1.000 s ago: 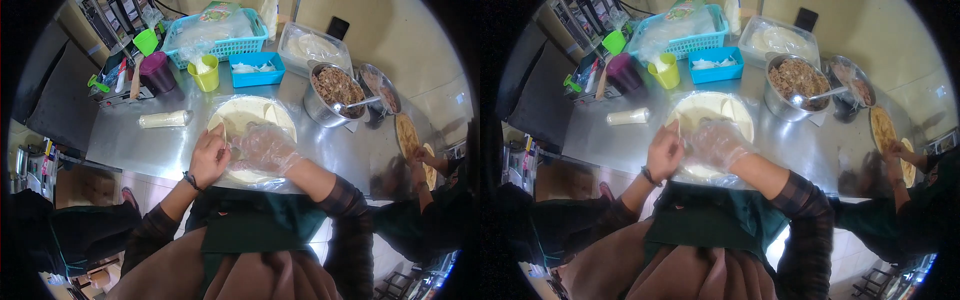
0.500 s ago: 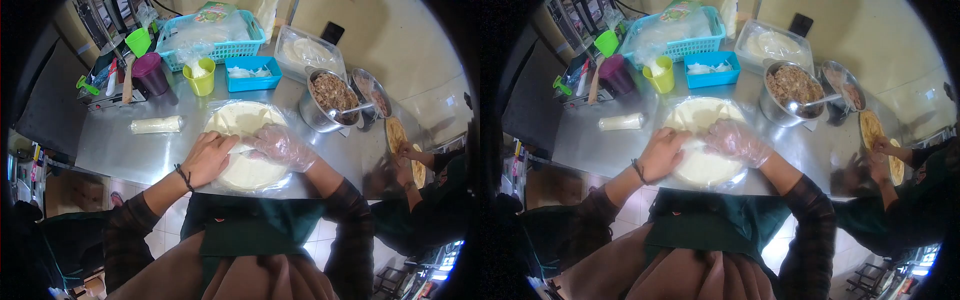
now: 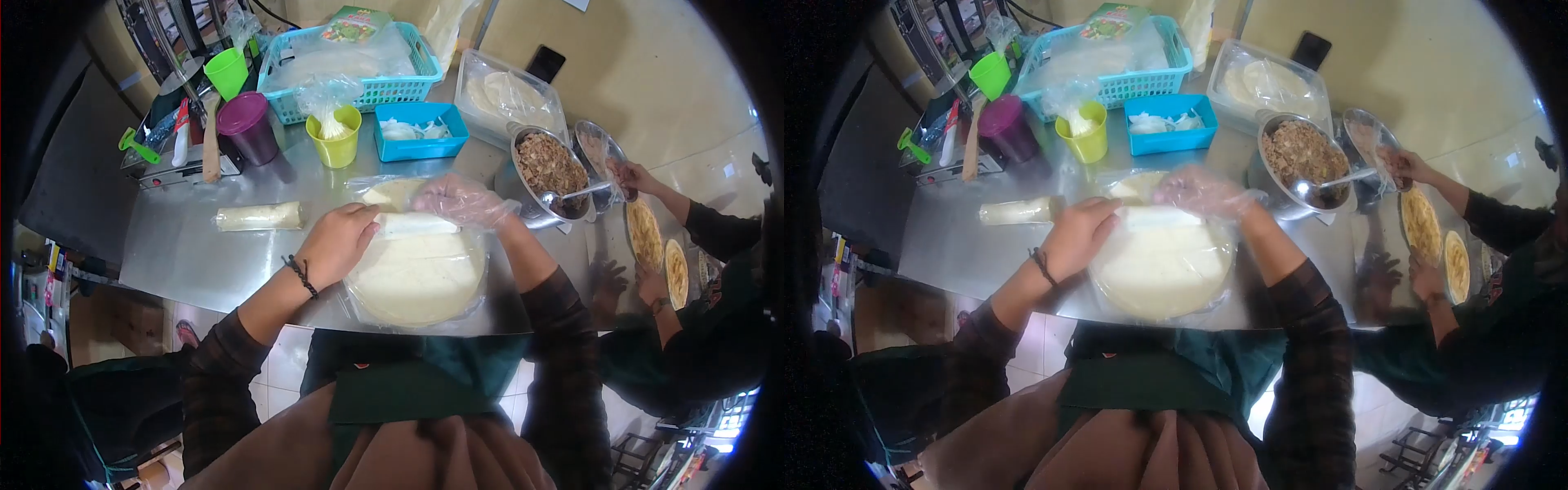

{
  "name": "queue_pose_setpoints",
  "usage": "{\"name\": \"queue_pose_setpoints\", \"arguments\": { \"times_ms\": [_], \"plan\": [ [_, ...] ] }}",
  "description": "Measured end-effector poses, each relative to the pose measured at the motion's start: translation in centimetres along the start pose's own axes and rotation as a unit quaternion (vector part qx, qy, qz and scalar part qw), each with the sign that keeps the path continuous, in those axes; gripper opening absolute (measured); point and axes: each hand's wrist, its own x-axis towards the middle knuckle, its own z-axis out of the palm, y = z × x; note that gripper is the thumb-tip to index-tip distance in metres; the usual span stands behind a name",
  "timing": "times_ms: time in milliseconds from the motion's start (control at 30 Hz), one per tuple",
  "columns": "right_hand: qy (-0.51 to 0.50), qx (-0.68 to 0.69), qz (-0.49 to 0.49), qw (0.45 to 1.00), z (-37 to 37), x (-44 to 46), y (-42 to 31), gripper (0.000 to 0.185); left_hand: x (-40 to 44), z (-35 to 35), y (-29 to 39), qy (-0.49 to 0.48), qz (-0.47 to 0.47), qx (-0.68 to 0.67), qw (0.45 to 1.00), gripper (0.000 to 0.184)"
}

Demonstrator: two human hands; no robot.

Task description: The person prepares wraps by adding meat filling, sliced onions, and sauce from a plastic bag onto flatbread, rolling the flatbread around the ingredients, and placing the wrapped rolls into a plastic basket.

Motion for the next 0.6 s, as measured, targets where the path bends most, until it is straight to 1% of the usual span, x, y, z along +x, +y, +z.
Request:
{"name": "queue_pose_setpoints", "arguments": {
  "times_ms": [33,67,133,200,267,300,367,400,467,533,600],
  "plan": [
    [0.096,-0.014,-0.023,0.995,0.3,-0.5,-0.2,0.038,0.1,-0.3,0.1,-0.028,-0.013,-0.014,0.999,0.025],
    [0.191,-0.027,-0.046,0.98,0.5,-1.2,-0.5,0.038,0.1,-0.5,0.2,-0.03,-0.011,-0.016,0.999,0.025],
    [0.206,-0.029,-0.053,0.977,0.1,-3.8,-0.5,0.039,0.2,-0.8,0.1,-0.066,-0.028,-0.009,0.997,0.024],
    [0.218,-0.031,-0.063,0.973,0.6,-5.1,0.3,0.041,-0.1,-0.5,-0.1,-0.055,-0.025,-0.009,0.998,0.025],
    [0.264,-0.064,-0.15,0.951,2.2,-5.6,2.5,0.031,-0.3,-0.3,-0.1,-0.052,-0.017,-0.006,0.998,0.026],
    [0.268,-0.062,-0.145,0.95,2.4,-5.8,2.7,0.031,-0.3,-0.3,0.0,-0.046,-0.018,-0.01,0.999,0.026],
    [0.234,0.036,-0.091,0.967,2.5,-5.7,2.8,0.025,-0.3,-0.2,-0.1,-0.039,-0.017,-0.016,0.999,0.025],
    [0.234,0.034,-0.091,0.967,2.2,-5.7,2.5,0.025,-0.4,-0.2,-0.3,-0.036,-0.004,-0.022,0.999,0.025],
    [0.158,0.149,0.028,0.976,1.8,-5.9,1.5,0.028,-0.4,-0.2,-0.4,-0.034,0.008,-0.025,0.999,0.024],
    [0.154,0.157,0.033,0.975,1.8,-5.9,1.1,0.027,-0.3,-0.1,-0.5,-0.051,-0.052,-0.052,0.996,0.02],
    [0.151,0.163,0.037,0.974,1.8,-5.9,1.2,0.026,-0.2,0.1,-0.7,-0.042,-0.07,-0.075,0.994,0.019]
  ]
}}
